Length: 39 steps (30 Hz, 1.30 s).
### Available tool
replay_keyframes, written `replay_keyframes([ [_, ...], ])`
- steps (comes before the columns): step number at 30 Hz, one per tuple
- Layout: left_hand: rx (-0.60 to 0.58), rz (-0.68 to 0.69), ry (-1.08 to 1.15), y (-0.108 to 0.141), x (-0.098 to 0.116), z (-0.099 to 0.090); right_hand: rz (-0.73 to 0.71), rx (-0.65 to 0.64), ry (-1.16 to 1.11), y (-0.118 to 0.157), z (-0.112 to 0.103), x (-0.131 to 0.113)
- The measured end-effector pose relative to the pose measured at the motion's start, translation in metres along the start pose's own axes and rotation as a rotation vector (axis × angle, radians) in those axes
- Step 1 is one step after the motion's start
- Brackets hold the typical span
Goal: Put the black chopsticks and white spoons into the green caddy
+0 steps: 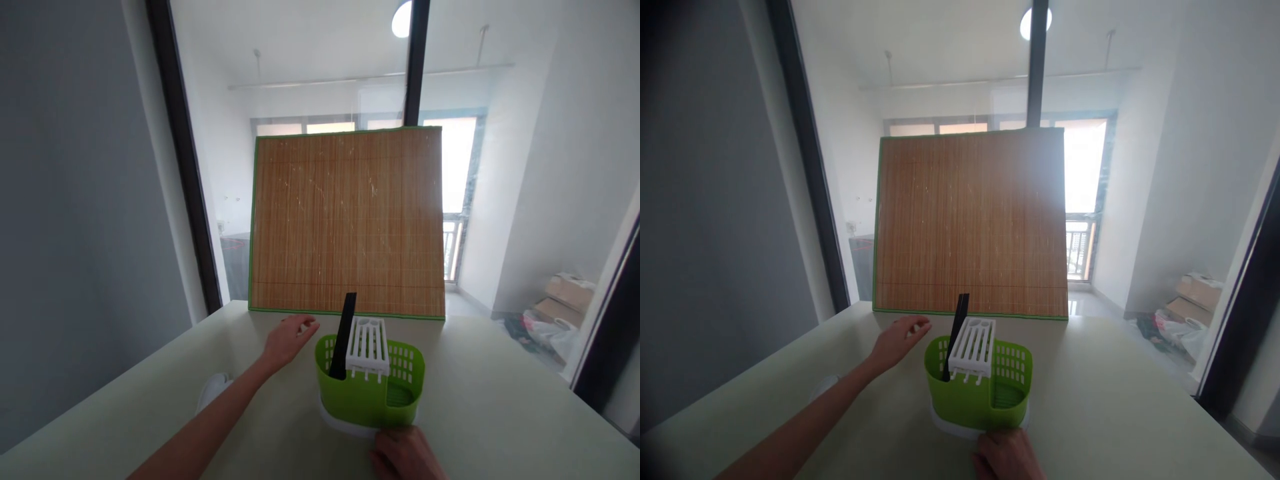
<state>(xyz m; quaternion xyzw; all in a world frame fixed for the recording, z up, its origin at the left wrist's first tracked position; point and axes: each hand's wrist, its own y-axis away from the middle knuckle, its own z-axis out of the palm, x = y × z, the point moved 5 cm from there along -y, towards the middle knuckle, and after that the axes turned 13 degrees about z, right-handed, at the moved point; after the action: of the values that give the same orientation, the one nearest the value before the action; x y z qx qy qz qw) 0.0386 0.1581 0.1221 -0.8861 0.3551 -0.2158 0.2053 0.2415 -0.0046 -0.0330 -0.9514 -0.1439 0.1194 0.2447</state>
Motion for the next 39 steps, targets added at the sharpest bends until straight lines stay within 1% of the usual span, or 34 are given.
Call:
replay_keyframes([
  [3, 0.09, 0.006, 0.371, -0.029, 0.028, 0.014, -0.002, 0.019, -0.015, 0.0, -0.001, 0.001],
  [6, 0.119, -0.065, 0.714, -0.05, 0.047, 0.031, 0.009, 0.022, -0.009, 0.0, 0.001, 0.002],
  [7, 0.112, -0.085, 0.793, -0.055, 0.052, 0.036, 0.015, 0.021, -0.002, 0.0, 0.001, 0.003],
  [9, 0.097, -0.106, 0.874, -0.061, 0.06, 0.045, 0.025, 0.025, 0.016, -0.001, 0.003, 0.004],
  [11, 0.101, -0.123, 0.882, -0.062, 0.062, 0.049, 0.032, 0.031, 0.029, -0.002, 0.005, 0.005],
  [14, 0.137, -0.155, 0.894, -0.059, 0.059, 0.052, 0.038, 0.033, 0.034, -0.002, 0.008, 0.005],
  [21, 0.263, -0.239, 0.917, -0.045, 0.052, 0.048, 0.047, 0.014, 0.02, 0.0, 0.009, 0.006],
  [27, 0.313, -0.322, 1.031, -0.036, 0.053, 0.055, 0.049, -0.017, 0.015, 0.001, 0.013, 0.008],
  [29, 0.287, -0.331, 1.037, -0.035, 0.055, 0.059, 0.055, -0.033, 0.021, 0.002, 0.015, 0.009],
  [32, 0.218, -0.342, 1.039, -0.035, 0.059, 0.062, 0.067, -0.056, 0.032, 0.002, 0.018, 0.01],
  [36, 0.179, -0.362, 1.0, -0.034, 0.063, 0.059, 0.078, -0.059, 0.041, 0.001, 0.017, 0.01],
  [39, 0.147, -0.368, 1.013, -0.034, 0.066, 0.058, 0.083, -0.059, 0.046, 0.0, 0.016, 0.01],
])
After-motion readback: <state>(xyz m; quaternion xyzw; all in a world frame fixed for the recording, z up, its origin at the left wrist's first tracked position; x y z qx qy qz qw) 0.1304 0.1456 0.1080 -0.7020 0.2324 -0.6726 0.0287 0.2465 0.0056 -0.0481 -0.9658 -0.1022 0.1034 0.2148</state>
